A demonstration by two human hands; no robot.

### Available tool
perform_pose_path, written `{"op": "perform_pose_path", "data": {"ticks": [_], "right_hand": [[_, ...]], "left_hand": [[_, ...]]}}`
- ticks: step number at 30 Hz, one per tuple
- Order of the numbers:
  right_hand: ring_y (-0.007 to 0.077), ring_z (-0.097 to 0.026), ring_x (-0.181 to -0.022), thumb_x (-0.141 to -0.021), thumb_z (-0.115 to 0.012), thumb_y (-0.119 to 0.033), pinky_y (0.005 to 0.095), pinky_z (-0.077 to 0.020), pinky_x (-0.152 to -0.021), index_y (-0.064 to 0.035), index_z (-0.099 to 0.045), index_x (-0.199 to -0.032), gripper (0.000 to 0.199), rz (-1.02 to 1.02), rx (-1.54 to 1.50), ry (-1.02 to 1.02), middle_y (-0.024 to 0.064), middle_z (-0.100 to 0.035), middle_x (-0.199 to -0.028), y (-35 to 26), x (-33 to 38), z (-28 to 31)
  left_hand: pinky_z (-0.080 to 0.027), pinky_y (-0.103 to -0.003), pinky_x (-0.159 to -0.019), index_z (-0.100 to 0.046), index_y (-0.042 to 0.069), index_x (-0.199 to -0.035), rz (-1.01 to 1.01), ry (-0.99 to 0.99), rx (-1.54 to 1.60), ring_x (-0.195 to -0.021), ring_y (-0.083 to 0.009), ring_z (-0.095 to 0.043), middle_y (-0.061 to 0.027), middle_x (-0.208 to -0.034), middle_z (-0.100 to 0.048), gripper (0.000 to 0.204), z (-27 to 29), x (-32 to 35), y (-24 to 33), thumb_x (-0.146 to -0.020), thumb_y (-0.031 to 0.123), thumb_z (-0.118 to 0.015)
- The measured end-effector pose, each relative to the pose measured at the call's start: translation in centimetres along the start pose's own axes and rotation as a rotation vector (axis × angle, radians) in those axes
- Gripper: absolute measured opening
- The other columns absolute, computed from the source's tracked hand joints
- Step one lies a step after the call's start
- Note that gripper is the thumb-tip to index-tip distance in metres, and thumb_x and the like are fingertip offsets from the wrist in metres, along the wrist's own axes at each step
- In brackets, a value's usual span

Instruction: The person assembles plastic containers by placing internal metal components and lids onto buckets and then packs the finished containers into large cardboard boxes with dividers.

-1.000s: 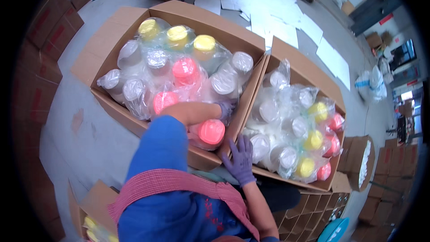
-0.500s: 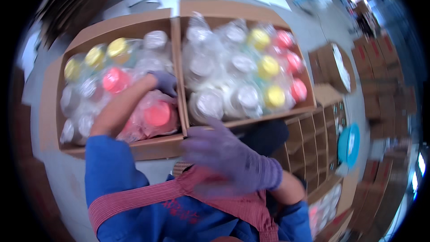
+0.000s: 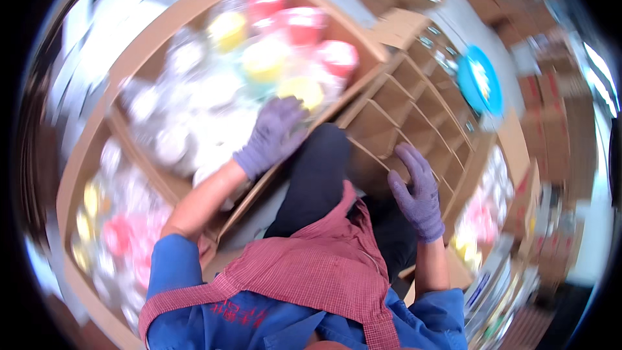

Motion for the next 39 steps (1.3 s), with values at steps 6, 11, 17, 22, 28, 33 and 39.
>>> {"op": "perform_pose_path", "data": {"ticks": [6, 11, 17, 22, 28, 33, 39], "right_hand": [[0.0381, -0.053, -0.120, -0.084, -0.069, -0.030, 0.0426, -0.0432, -0.100, 0.0013, -0.057, -0.125, 0.052, -0.596, 0.351, 0.367, 0.0233, -0.059, -0.124, 15.7, 12.5, 5.3], [0.0331, -0.049, -0.126, -0.068, -0.075, -0.054, 0.0445, -0.0399, -0.102, -0.0084, -0.057, -0.127, 0.076, -0.726, 0.569, -0.465, 0.0141, -0.060, -0.124, 24.7, 16.3, -3.3], [0.0248, -0.062, -0.098, -0.073, -0.071, -0.045, 0.0411, -0.0411, -0.090, -0.0183, -0.070, -0.090, 0.032, -0.855, 0.538, -0.071, 0.0074, -0.070, -0.089, 28.9, 21.7, -7.9], [0.0273, -0.065, -0.077, -0.070, -0.073, -0.043, 0.0409, -0.0458, -0.076, -0.0159, -0.068, -0.078, 0.029, -0.488, 0.543, 0.146, 0.0080, -0.067, -0.073, 17.0, 19.4, 2.8], [0.0304, -0.053, -0.076, -0.058, -0.076, -0.036, 0.0434, -0.0423, -0.075, -0.0137, -0.057, -0.073, 0.033, -0.123, 0.782, 0.823, 0.0076, -0.053, -0.068, 5.2, 27.3, 12.4], [0.0292, -0.057, -0.069, -0.058, -0.079, -0.037, 0.0425, -0.0428, -0.072, -0.0109, -0.058, -0.070, 0.036, -0.061, 0.931, 1.129, 0.0082, -0.057, -0.065, -7.0, 28.9, 23.5], [0.0319, -0.063, -0.072, -0.062, -0.079, -0.049, 0.0420, -0.0496, -0.070, -0.0060, -0.061, -0.068, 0.047, -0.323, 0.749, 1.356, 0.0138, -0.063, -0.070, -14.8, 35.2, 34.6]], "left_hand": [[-0.040, -0.045, -0.105, -0.058, 0.001, -0.123, -0.161, -0.322, 0.312, -0.120, -0.0379, -0.051, -0.0202, -0.125, -0.057, 0.042, -12.4, -10.0, 6.3, -0.085, 0.019, -0.066], [-0.050, -0.043, -0.092, -0.071, 0.018, -0.111, -0.236, -1.465, -0.273, -0.107, -0.0357, -0.064, -0.0163, -0.116, -0.067, 0.052, -24.7, -10.2, 7.4, -0.072, 0.053, -0.073], [-0.053, -0.045, -0.087, -0.073, 0.007, -0.101, -0.514, -1.461, -0.622, -0.100, -0.0348, -0.066, -0.0176, -0.107, -0.069, 0.032, -28.6, -7.3, 5.7, -0.084, 0.028, -0.056], [-0.049, -0.047, -0.084, -0.069, 0.010, -0.090, -0.552, -1.204, -0.453, -0.093, -0.0332, -0.066, -0.0141, -0.089, -0.070, 0.028, -11.6, -12.6, 11.3, -0.084, 0.036, -0.064], [-0.048, -0.043, -0.082, -0.067, 0.005, -0.088, -0.599, -0.368, -0.223, -0.083, -0.0329, -0.063, -0.0153, -0.084, -0.067, 0.022, -0.1, -13.7, 21.6, -0.079, 0.025, -0.071], [-0.045, -0.046, -0.091, -0.056, 0.010, -0.111, -0.261, 0.278, 0.460, -0.101, -0.0324, -0.056, -0.0143, -0.108, -0.057, 0.033, 1.8, -14.3, 21.5, -0.087, 0.032, -0.059], [-0.041, -0.049, -0.101, -0.043, 0.016, -0.138, 0.619, -0.029, 1.225, -0.122, -0.0316, -0.048, -0.0131, -0.137, -0.046, 0.048, -12.0, -12.2, 17.7, -0.097, 0.042, -0.044]]}}
Point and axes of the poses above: each hand's wrist, its own x-axis away from the middle knuckle, its own z-axis out of the back of the hand, y = z × x, the point moved 2 cm from there along -x, towards the middle knuckle
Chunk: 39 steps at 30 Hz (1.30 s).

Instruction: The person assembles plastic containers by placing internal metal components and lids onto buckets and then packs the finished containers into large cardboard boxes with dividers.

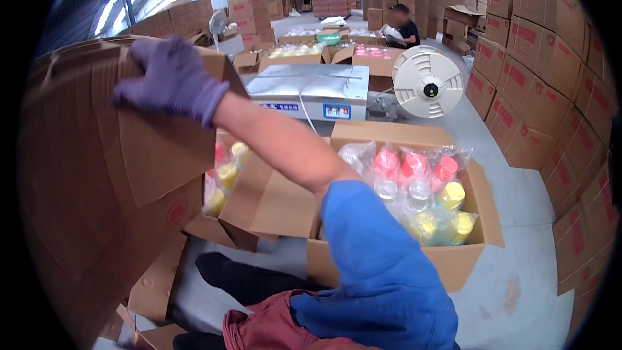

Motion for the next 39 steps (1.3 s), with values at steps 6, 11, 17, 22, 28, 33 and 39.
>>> {"op": "perform_pose_path", "data": {"ticks": [6, 11, 17, 22, 28, 33, 39], "right_hand": [[0.0348, -0.068, -0.091, -0.070, -0.070, -0.047, 0.0396, -0.0525, -0.082, 0.0012, -0.071, -0.094, 0.054, 0.023, -0.100, -0.133, 0.0247, -0.069, -0.095, -0.1, -9.6, 6.0], [0.0255, -0.064, -0.110, -0.080, -0.059, -0.061, 0.0340, -0.0491, -0.093, -0.0100, -0.069, -0.116, 0.064, -0.094, 0.551, -0.380, 0.0122, -0.069, -0.115, 7.7, -12.6, -3.6], [0.0289, -0.059, -0.112, -0.086, -0.056, -0.056, 0.0410, -0.0462, -0.096, -0.0213, -0.067, -0.116, 0.048, 0.279, -0.172, -0.914, 0.0095, -0.068, -0.110, 5.1, 1.3, -8.6], [0.0279, -0.046, -0.124, -0.083, -0.060, -0.057, 0.0556, -0.0380, -0.096, -0.0174, -0.066, -0.111, 0.049, 0.651, 0.125, -0.906, 0.0064, -0.060, -0.123, 5.3, 11.2, -7.8], [0.0276, -0.052, -0.111, -0.074, -0.071, -0.049, 0.0452, -0.0420, -0.091, -0.0074, -0.064, -0.102, 0.050, 0.485, 0.111, -0.590, 0.0118, -0.058, -0.121, 5.2, 9.6, -2.0], [0.0361, -0.051, -0.115, -0.074, -0.076, -0.047, 0.0505, -0.0384, -0.096, -0.0042, -0.062, -0.115, 0.061, 0.503, -0.125, -0.624, 0.0134, -0.056, -0.128, 8.6, 13.9, 1.5], [0.0356, -0.054, -0.119, -0.074, -0.078, -0.030, 0.0462, -0.0442, -0.097, -0.0052, -0.057, -0.127, 0.062, 0.302, -0.376, -0.735, 0.0140, -0.061, -0.122, 5.2, 11.8, -0.1]], "left_hand": [[-0.031, -0.049, -0.112, -0.036, 0.008, -0.145, 0.121, -1.148, 0.667, -0.136, -0.0292, -0.036, -0.0120, -0.148, -0.040, 0.067, -11.0, 6.1, -3.9, -0.098, 0.055, -0.041], [-0.040, -0.041, -0.100, -0.049, 0.006, -0.136, 0.131, -1.035, 0.607, -0.113, -0.0221, -0.052, -0.0094, -0.131, -0.054, 0.052, -14.2, 9.9, -1.9, -0.097, 0.039, -0.056], [-0.051, -0.037, -0.079, -0.049, 0.007, -0.131, 0.518, -1.033, 0.017, -0.104, -0.0229, -0.056, -0.0127, -0.121, -0.057, 0.054, -14.5, 8.7, -13.7, -0.098, 0.051, -0.047], [-0.046, -0.042, -0.093, -0.036, 0.004, -0.141, 0.916, -0.793, 0.051, -0.116, -0.0277, -0.053, -0.0139, -0.135, -0.047, 0.084, -18.8, 10.7, -15.8, -0.086, 0.065, -0.058], [-0.043, -0.045, -0.104, -0.042, 0.007, -0.141, 0.732, -1.052, 0.725, -0.121, -0.0298, -0.052, -0.0170, -0.141, -0.047, 0.066, -19.4, 8.3, -10.3, -0.094, 0.051, -0.057], [-0.034, -0.045, -0.110, -0.026, 0.005, -0.151, -0.348, -0.970, 0.205, -0.133, -0.0270, -0.042, -0.0163, -0.150, -0.036, 0.056, -16.3, 7.9, -5.9, -0.105, 0.035, -0.037], [-0.033, -0.040, -0.111, -0.028, 0.003, -0.149, -0.010, -0.944, 0.092, -0.135, -0.0277, -0.040, -0.0176, -0.149, -0.037, 0.057, -23.3, 8.7, -6.9, -0.102, 0.031, -0.044]]}}
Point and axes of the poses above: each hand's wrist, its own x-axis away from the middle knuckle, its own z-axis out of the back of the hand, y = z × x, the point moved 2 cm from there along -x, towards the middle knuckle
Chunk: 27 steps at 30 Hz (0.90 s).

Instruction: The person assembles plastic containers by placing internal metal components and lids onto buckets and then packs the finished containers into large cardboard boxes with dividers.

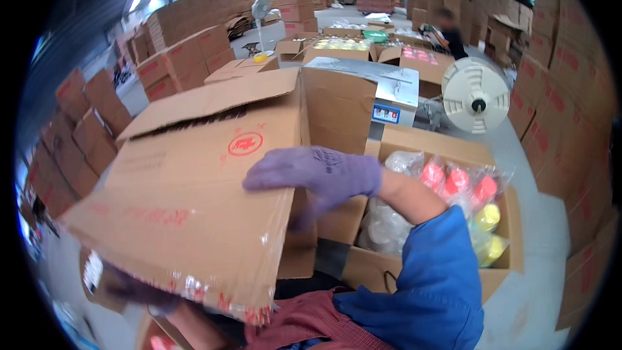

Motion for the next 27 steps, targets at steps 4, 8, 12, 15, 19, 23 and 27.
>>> {"op": "perform_pose_path", "data": {"ticks": [4, 8, 12, 15, 19, 23, 27], "right_hand": [[0.0227, -0.069, -0.087, -0.079, -0.071, -0.015, 0.0334, -0.0543, -0.072, -0.0051, -0.071, -0.102, 0.024, -0.269, 0.076, 0.391, 0.0099, -0.071, -0.096, 1.3, -2.5, -0.2], [0.0168, -0.064, -0.085, -0.091, -0.064, -0.032, 0.0313, -0.0502, -0.074, 0.0019, -0.068, -0.109, 0.038, -0.837, -0.001, 0.640, 0.0117, -0.070, -0.099, 5.5, -0.4, 6.9], [0.0149, -0.061, -0.080, -0.093, -0.061, -0.042, 0.0299, -0.0487, -0.073, 0.0070, -0.068, -0.100, 0.050, -0.722, 0.004, 0.860, 0.0073, -0.069, -0.088, 8.8, 0.4, 9.5], [0.0118, -0.058, -0.078, -0.094, -0.060, -0.039, 0.0293, -0.0470, -0.070, 0.0067, -0.067, -0.101, 0.047, -0.681, -0.094, 0.735, 0.0060, -0.068, -0.087, 7.3, 0.2, 7.6], [0.0108, -0.057, -0.079, -0.097, -0.056, -0.033, 0.0301, -0.0466, -0.071, 0.0056, -0.066, -0.100, 0.040, -0.679, 0.082, 0.689, 0.0052, -0.067, -0.086, 4.6, 3.2, 8.0], [0.0131, -0.052, -0.078, -0.101, -0.051, -0.036, 0.0324, -0.0451, -0.071, 0.0025, -0.065, -0.103, 0.041, -0.722, 0.276, 0.686, 0.0075, -0.065, -0.086, 6.2, 8.3, 11.3], [0.0200, -0.056, -0.095, -0.100, -0.048, -0.025, 0.0358, -0.0464, -0.083, 0.0031, -0.060, -0.118, 0.035, -0.395, 0.820, 0.321, 0.0132, -0.064, -0.103, 9.5, 6.6, 9.6]], "left_hand": [[-0.033, -0.037, -0.111, -0.030, 0.002, -0.148, 0.018, -0.001, -0.354, -0.136, -0.0281, -0.038, -0.0185, -0.148, -0.037, 0.057, -4.3, -0.9, -5.9, -0.101, 0.029, -0.048], [-0.037, -0.034, -0.105, -0.036, -0.001, -0.143, 0.040, -0.102, -0.240, -0.112, -0.0180, -0.054, -0.0081, -0.124, -0.055, 0.057, -9.2, 4.6, -4.5, -0.097, 0.026, -0.056], [-0.045, -0.036, -0.096, -0.059, 0.002, -0.121, -0.021, -0.591, -0.263, -0.103, -0.0192, -0.061, -0.0111, -0.107, -0.065, 0.033, -11.5, 10.0, 0.8, -0.096, 0.024, -0.056], [-0.053, -0.034, -0.077, -0.067, 0.000, -0.100, -0.101, -0.443, -0.285, -0.084, -0.0186, -0.066, -0.0096, -0.087, -0.068, 0.032, -8.9, 4.1, 2.1, -0.102, 0.021, -0.044], [-0.044, -0.031, -0.089, -0.056, 0.001, -0.115, 0.312, 0.305, -0.027, -0.095, -0.0158, -0.055, -0.0057, -0.103, -0.060, 0.042, -0.1, -0.2, -1.1, -0.102, 0.039, -0.041], [-0.039, -0.037, -0.107, -0.050, 0.002, -0.126, -0.115, 0.727, -0.363, -0.126, -0.0241, -0.049, -0.0120, -0.125, -0.058, 0.033, 13.1, 4.9, 4.2, -0.100, 0.019, -0.040], [-0.038, -0.040, -0.107, -0.049, 0.004, -0.132, -0.579, 0.162, -0.942, -0.128, -0.0282, -0.047, -0.0158, -0.131, -0.052, 0.058, 5.5, 3.3, 15.4, -0.081, 0.020, -0.071]]}}
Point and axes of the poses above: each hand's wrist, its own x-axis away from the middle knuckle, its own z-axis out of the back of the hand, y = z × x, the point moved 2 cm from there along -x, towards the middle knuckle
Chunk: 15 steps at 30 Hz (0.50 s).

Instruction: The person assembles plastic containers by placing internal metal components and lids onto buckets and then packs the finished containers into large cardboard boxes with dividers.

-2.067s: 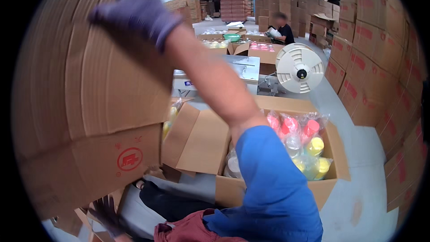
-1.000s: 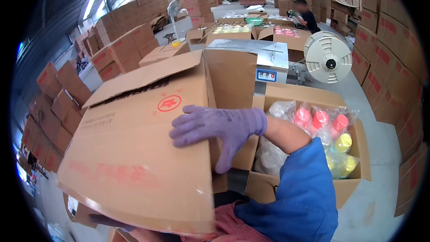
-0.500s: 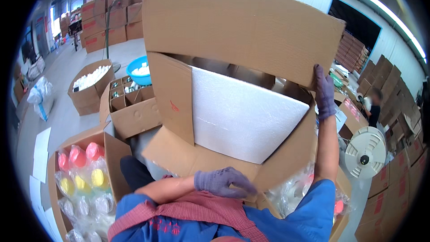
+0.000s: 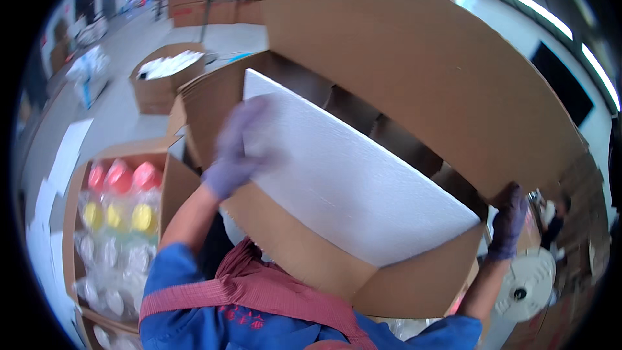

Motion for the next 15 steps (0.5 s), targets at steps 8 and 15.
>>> {"op": "perform_pose_path", "data": {"ticks": [8, 15], "right_hand": [[0.0290, -0.041, -0.135, -0.099, -0.039, -0.028, 0.0409, -0.0443, -0.103, -0.0019, -0.036, -0.147, 0.055, -0.427, -0.724, -0.167, 0.0165, -0.044, -0.145, 11.3, 1.5, -5.8], [0.0323, -0.041, -0.134, -0.099, -0.040, -0.028, 0.0456, -0.0412, -0.105, 0.0016, -0.040, -0.144, 0.054, -0.489, -0.737, -0.263, 0.0189, -0.045, -0.144, 8.1, -2.8, -9.5]], "left_hand": [[-0.047, -0.045, -0.080, -0.063, 0.013, -0.101, -0.454, -0.467, -0.672, -0.098, -0.0297, -0.062, -0.0144, -0.096, -0.064, 0.053, -0.8, -9.9, 9.6, -0.074, 0.057, -0.067], [-0.047, -0.027, -0.084, -0.065, 0.003, -0.117, 0.506, 0.186, -0.301, -0.092, -0.0147, -0.062, -0.0096, -0.106, -0.068, 0.059, 32.9, -3.4, 1.2, -0.086, 0.052, -0.067]]}}
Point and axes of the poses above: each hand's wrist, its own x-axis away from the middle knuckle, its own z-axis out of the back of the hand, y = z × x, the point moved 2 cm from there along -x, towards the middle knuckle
